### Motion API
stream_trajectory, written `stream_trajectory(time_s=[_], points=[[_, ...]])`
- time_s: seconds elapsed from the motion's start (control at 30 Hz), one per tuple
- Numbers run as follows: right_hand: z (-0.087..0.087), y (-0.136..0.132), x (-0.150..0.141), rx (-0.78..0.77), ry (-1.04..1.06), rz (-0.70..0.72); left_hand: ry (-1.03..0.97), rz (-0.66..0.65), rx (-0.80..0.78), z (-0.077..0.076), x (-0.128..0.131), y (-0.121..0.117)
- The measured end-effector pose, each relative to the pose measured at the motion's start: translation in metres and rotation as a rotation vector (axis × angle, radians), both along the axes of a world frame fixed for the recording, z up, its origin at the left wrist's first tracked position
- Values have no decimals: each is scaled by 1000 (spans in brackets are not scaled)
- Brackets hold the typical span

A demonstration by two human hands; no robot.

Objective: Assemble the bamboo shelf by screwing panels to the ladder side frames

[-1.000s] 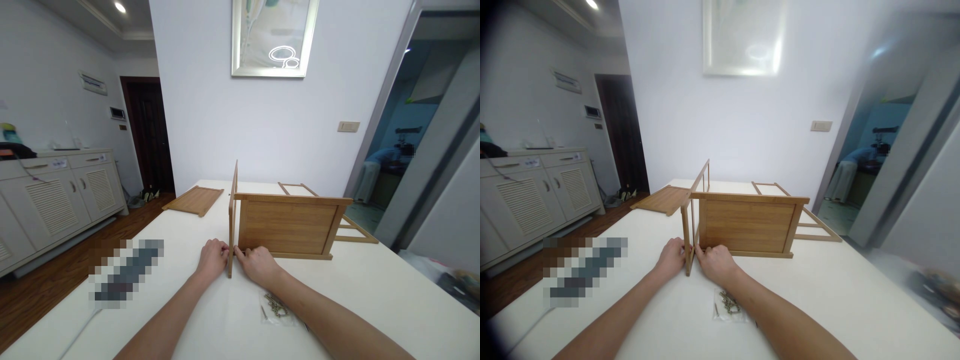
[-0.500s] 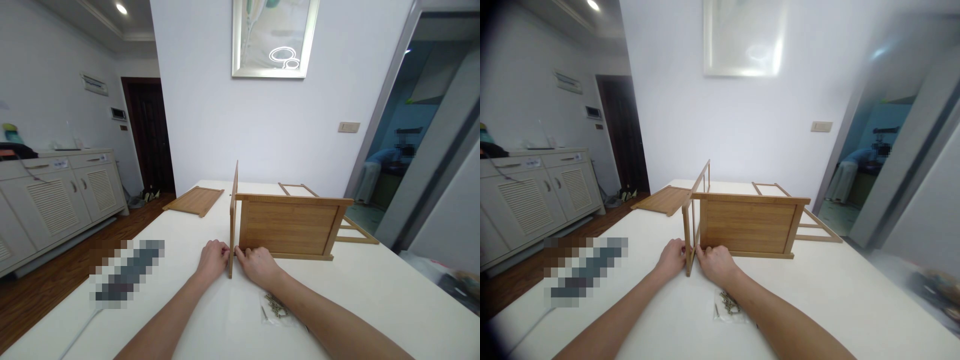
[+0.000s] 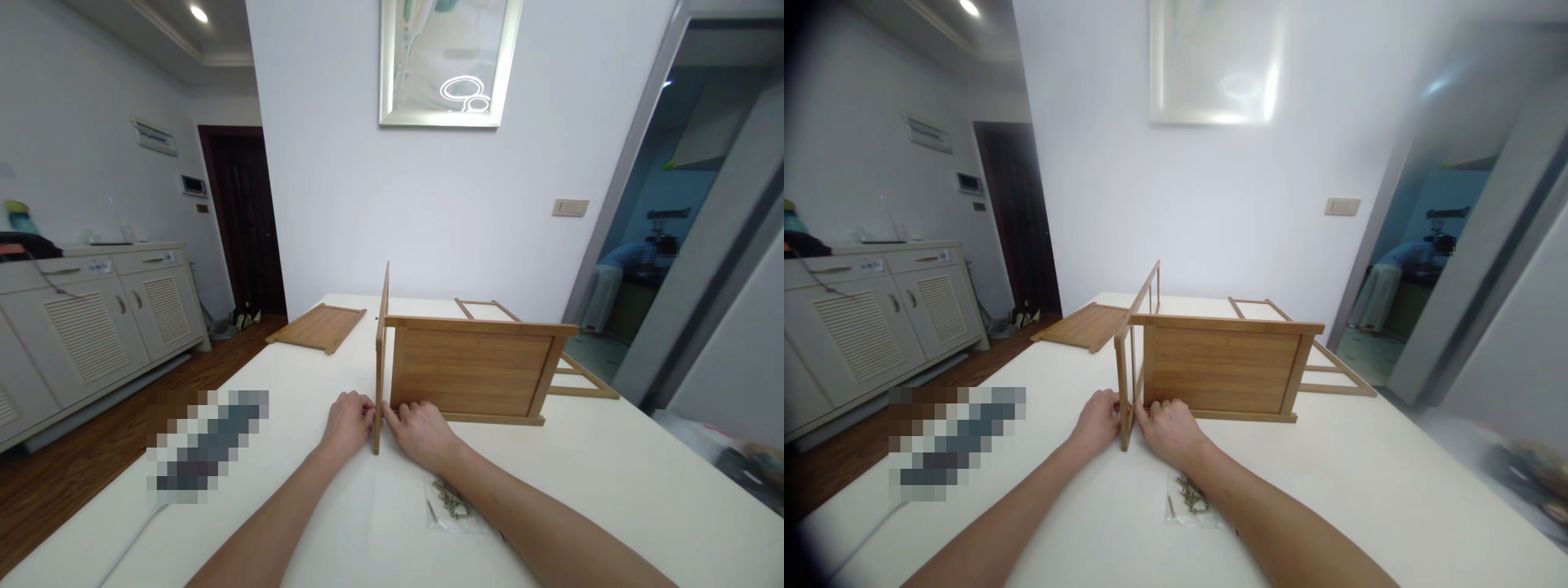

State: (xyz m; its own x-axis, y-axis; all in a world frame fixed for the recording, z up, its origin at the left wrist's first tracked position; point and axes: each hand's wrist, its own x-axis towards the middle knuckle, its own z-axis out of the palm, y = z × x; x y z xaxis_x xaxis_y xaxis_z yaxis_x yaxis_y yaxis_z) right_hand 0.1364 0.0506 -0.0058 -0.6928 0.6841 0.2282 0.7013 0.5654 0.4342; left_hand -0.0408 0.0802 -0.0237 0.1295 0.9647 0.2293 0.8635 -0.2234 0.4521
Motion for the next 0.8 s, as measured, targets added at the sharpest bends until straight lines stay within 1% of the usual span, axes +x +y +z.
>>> stream_trajectory(time_s=[0.23, 0.33, 0.5, 0.8], points=[[0, 0, 1, 147, 6, 106, -3, 5, 8, -1, 0, 1], [0, 1, 1, 186, 26, 142, -1, 13, 8, -1, 0, 1], [-2, 3, 1, 199, 39, 156, 0, 15, 2, -1, 0, 1], [-5, 4, 2, 173, 12, 121, -13, 11, -11, 1, 1, 0]])
